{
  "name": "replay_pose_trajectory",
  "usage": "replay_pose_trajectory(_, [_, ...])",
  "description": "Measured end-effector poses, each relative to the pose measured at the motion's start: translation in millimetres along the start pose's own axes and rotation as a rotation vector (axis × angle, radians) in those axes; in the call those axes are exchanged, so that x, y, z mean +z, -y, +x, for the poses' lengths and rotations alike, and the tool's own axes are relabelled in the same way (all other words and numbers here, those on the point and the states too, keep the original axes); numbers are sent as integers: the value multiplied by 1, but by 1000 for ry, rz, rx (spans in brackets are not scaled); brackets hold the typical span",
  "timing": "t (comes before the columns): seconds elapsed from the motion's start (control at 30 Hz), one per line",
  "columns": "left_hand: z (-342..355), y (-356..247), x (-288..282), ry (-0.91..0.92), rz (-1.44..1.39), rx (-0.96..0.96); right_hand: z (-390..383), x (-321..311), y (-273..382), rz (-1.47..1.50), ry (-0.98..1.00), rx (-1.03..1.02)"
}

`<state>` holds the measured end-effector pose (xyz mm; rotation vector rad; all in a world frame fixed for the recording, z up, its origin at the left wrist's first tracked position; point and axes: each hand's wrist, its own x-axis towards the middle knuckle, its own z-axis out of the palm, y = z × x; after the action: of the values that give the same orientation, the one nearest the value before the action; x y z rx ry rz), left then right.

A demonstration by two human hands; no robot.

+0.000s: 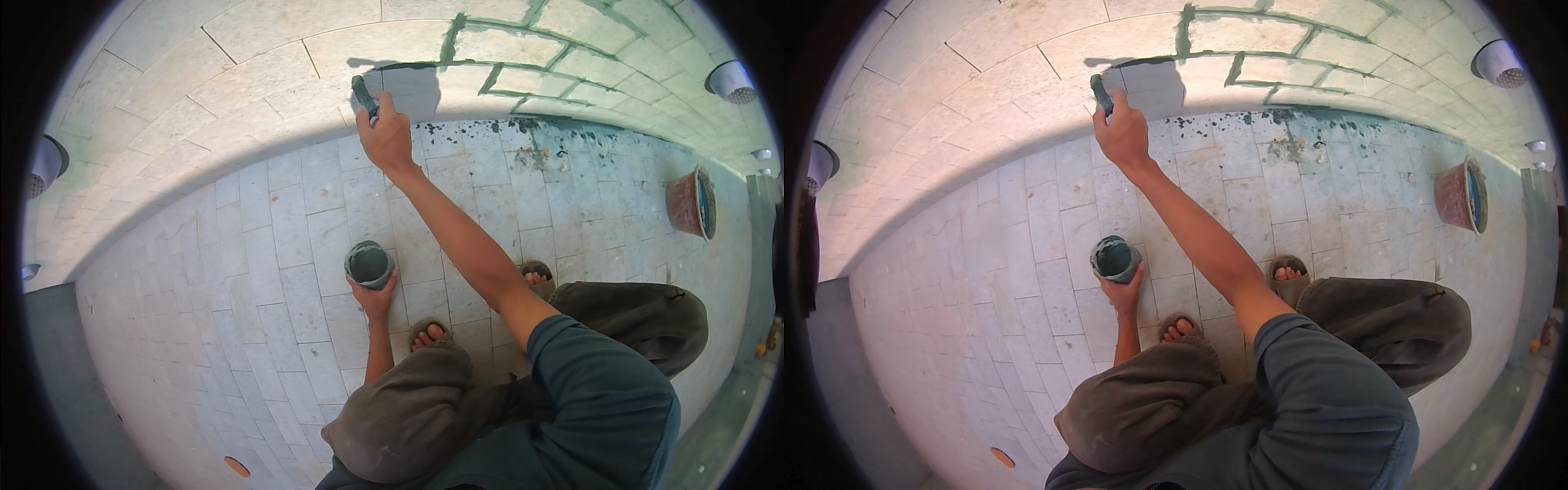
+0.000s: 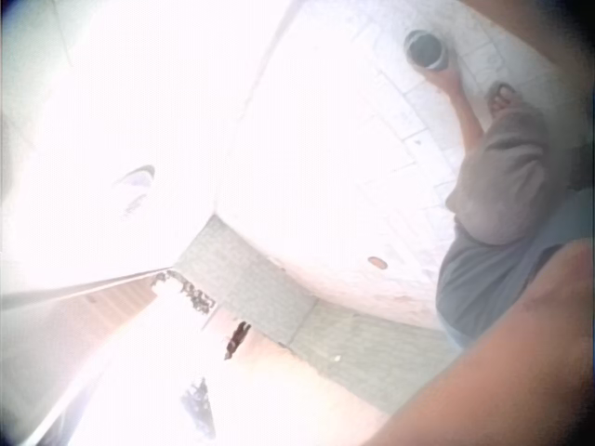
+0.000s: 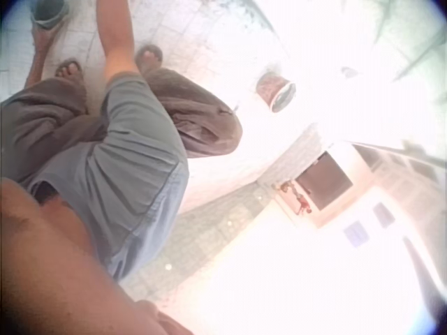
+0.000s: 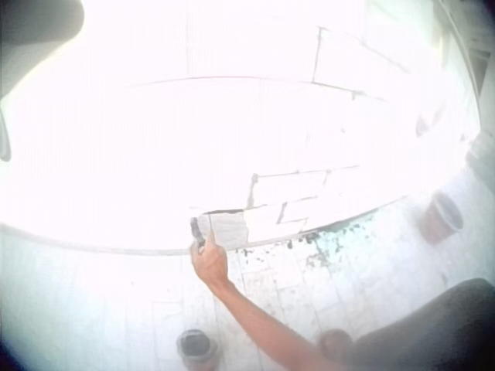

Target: The person applies grout to the gaps between wall tiles using a small scraper, dipping the tool into a plastic container of green grout and smoothing it into the horizontal and vertical seams.

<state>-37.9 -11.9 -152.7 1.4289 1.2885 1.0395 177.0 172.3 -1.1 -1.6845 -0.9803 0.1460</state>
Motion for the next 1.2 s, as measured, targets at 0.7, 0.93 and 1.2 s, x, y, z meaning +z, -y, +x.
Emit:
replay_pose_trajectory(0.7, [1, 6, 0, -40, 91, 103, -6, -5, -20, -226, -45, -97])
replay_pose_trajectory(0.93, [1, -2, 1, -38, 77, 75, 13, -30, -23, -178, -101, -113])
replay_pose_trajectory(1.2, [2, 1, 1, -37, 63, 140, -19, -51, -21, -251, 545, -35])
